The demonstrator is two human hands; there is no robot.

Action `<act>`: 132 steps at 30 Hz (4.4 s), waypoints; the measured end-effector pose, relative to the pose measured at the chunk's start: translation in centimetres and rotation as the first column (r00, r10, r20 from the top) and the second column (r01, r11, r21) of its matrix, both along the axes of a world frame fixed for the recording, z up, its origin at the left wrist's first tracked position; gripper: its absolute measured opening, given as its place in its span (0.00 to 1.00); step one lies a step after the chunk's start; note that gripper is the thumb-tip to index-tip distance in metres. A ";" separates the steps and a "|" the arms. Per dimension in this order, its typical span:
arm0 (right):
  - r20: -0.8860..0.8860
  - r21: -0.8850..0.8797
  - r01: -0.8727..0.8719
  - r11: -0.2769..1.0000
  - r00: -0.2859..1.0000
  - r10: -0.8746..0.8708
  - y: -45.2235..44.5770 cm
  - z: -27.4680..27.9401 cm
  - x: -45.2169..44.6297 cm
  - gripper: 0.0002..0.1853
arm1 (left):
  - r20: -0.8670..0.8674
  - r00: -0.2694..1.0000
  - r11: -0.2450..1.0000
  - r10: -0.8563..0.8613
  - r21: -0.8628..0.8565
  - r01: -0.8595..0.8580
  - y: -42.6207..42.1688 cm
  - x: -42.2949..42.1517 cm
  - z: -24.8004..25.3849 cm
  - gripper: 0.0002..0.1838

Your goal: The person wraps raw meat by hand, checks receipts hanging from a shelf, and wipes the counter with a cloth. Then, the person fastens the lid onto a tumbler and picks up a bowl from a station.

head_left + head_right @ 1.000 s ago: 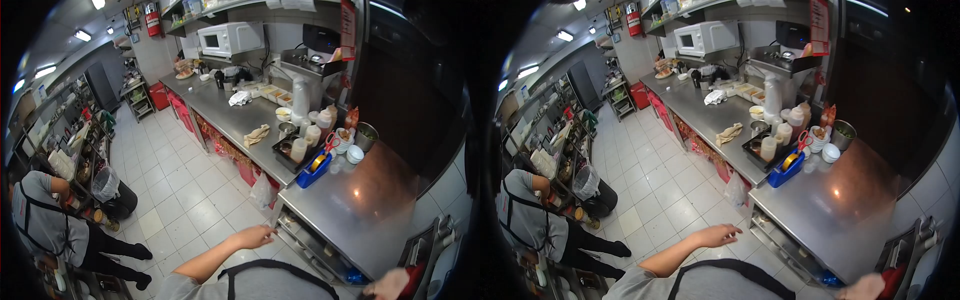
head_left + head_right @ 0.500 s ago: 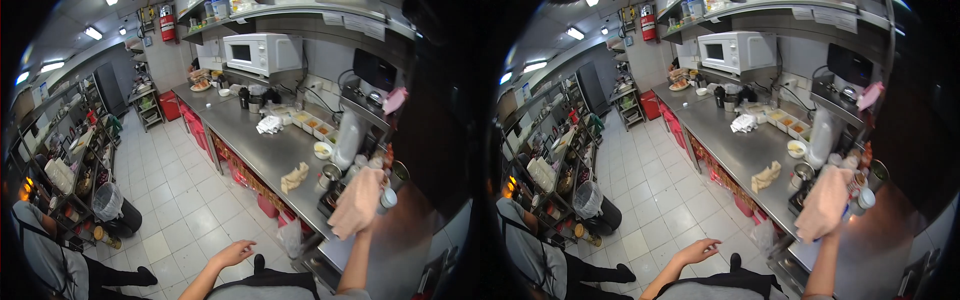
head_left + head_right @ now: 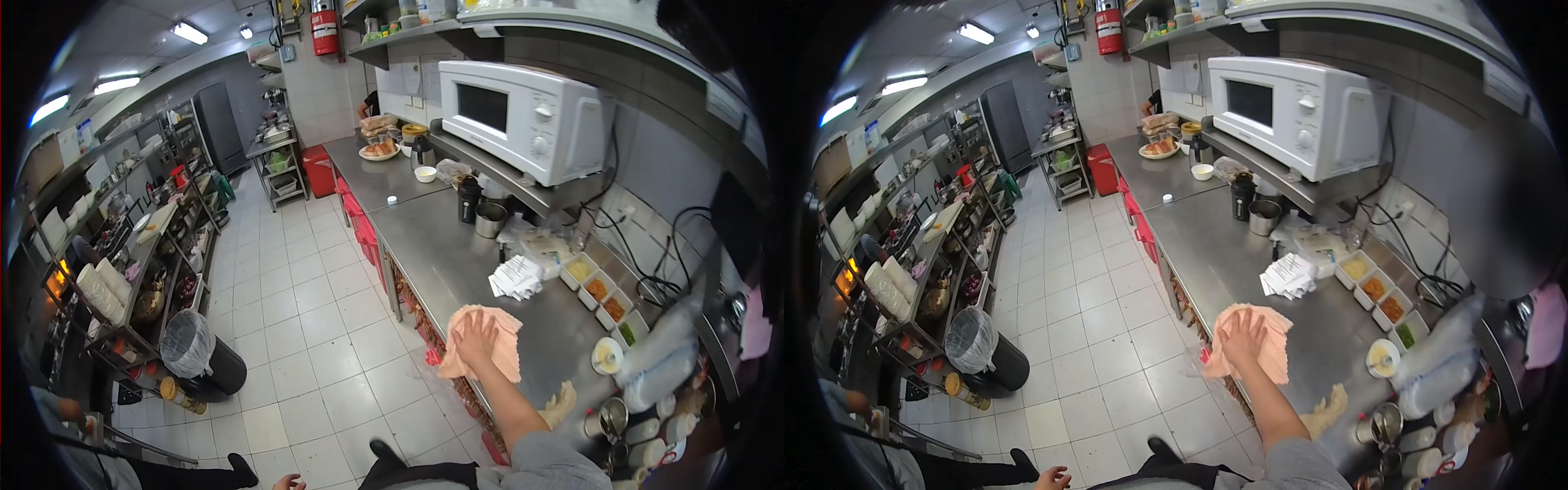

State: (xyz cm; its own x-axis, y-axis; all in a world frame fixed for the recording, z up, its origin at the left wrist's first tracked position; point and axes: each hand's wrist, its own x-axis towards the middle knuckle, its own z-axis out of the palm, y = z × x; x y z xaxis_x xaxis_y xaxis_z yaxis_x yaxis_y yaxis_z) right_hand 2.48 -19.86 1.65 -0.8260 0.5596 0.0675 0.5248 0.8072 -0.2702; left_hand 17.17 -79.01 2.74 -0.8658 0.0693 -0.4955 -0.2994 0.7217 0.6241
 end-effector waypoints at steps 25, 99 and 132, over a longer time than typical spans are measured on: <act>-0.039 0.162 0.301 0.940 0.954 -0.299 7.2 -0.6 -26.4 0.36 | -0.558 0.396 0.400 -0.729 0.121 0.908 50.8 -72.6 11.6 0.29; -0.082 0.081 -0.386 0.919 0.916 0.392 14.8 1.1 -107.2 0.37 | -0.787 -0.114 -0.410 -0.606 0.187 0.893 58.6 -100.8 0.9 0.22; 0.040 0.183 0.980 0.079 0.073 -0.997 -0.1 -1.5 -20.8 0.41 | -0.781 0.101 -0.276 -0.616 0.335 0.901 52.9 -75.2 12.0 0.14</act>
State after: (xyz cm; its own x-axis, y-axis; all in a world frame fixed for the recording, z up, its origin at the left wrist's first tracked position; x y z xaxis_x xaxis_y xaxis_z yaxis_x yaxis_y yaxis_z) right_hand -18.29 -19.92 0.15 0.4755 0.8692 0.1353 0.8795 -0.4661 -0.0966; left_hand -58.06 -26.11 14.78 0.1840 0.8797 0.4384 0.3564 -0.4754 0.8043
